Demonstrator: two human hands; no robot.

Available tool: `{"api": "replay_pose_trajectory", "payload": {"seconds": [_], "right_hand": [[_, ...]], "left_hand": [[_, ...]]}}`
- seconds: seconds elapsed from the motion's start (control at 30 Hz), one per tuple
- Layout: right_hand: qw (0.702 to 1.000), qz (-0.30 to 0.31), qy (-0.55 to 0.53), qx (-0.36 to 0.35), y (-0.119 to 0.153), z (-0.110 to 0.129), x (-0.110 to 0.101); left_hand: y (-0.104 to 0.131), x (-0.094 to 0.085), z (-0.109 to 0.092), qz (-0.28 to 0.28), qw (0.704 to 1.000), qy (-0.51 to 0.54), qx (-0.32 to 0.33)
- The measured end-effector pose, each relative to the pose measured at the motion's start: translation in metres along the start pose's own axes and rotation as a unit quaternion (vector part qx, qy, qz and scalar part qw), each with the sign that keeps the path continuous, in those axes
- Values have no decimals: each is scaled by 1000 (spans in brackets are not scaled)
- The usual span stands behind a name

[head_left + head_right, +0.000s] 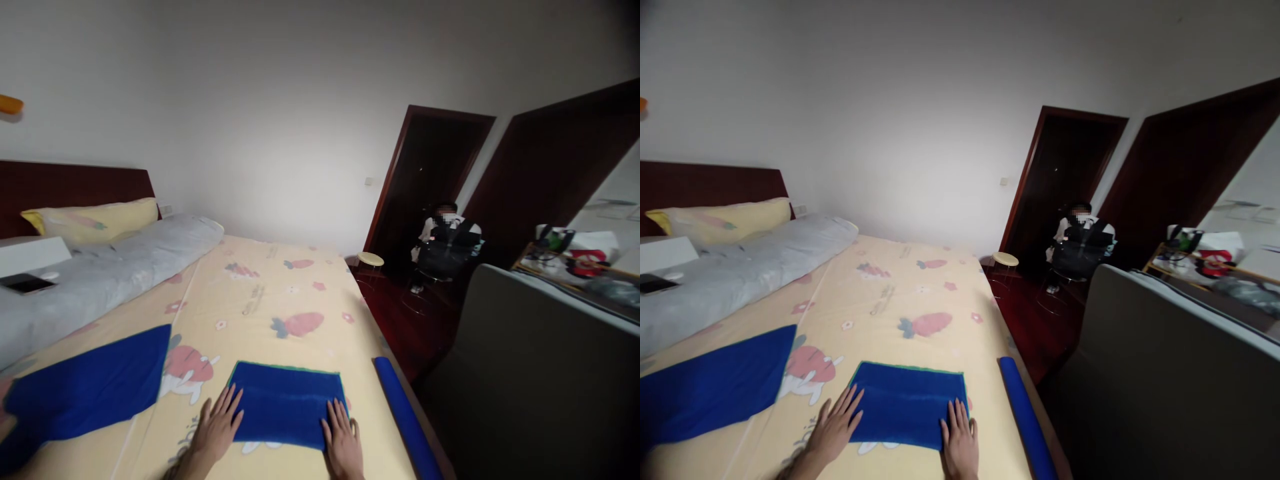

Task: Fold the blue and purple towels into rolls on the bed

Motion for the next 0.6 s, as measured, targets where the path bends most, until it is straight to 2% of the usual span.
{"api": "replay_pose_trajectory", "payload": {"seconds": [0.07, 0.1, 0.17, 0.27, 0.33, 0.4, 0.5, 0.6], "right_hand": [[1000, -25, 7, 14, -1, -7, 1], [999, -33, 4, 8, -1, -1, 2], [999, -20, -14, -47, -4, 28, 6], [980, 60, -51, -182, -9, 80, 11], [973, 86, -60, -204, -14, 91, 10], [985, 76, -48, -147, -22, 73, 8], [1000, 24, -14, -6, -31, 17, 7], [999, -16, 0, 49, -36, -20, 9]], "left_hand": [[0, 4, 1, -49, 999, -12, -18], [-1, 7, -8, -74, 997, -14, -5], [-3, 12, -41, -93, 993, -8, 74], [-9, 17, -91, -48, 977, 23, 208], [-14, 15, -102, -5, 975, 47, 219], [-20, 9, -89, 32, 986, 60, 151], [-24, 2, -50, 57, 997, 46, 3], [-25, -4, -29, 41, 997, 24, -55]]}}
Point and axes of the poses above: each hand's wrist, its own y-axis away from the middle knuckle, its own x-axis out of the palm, z = x × y, the point moved 3 cm from there along -y, towards the middle knuckle, and after that the axes turned 14 degrees about z, right-handed, at the moved point
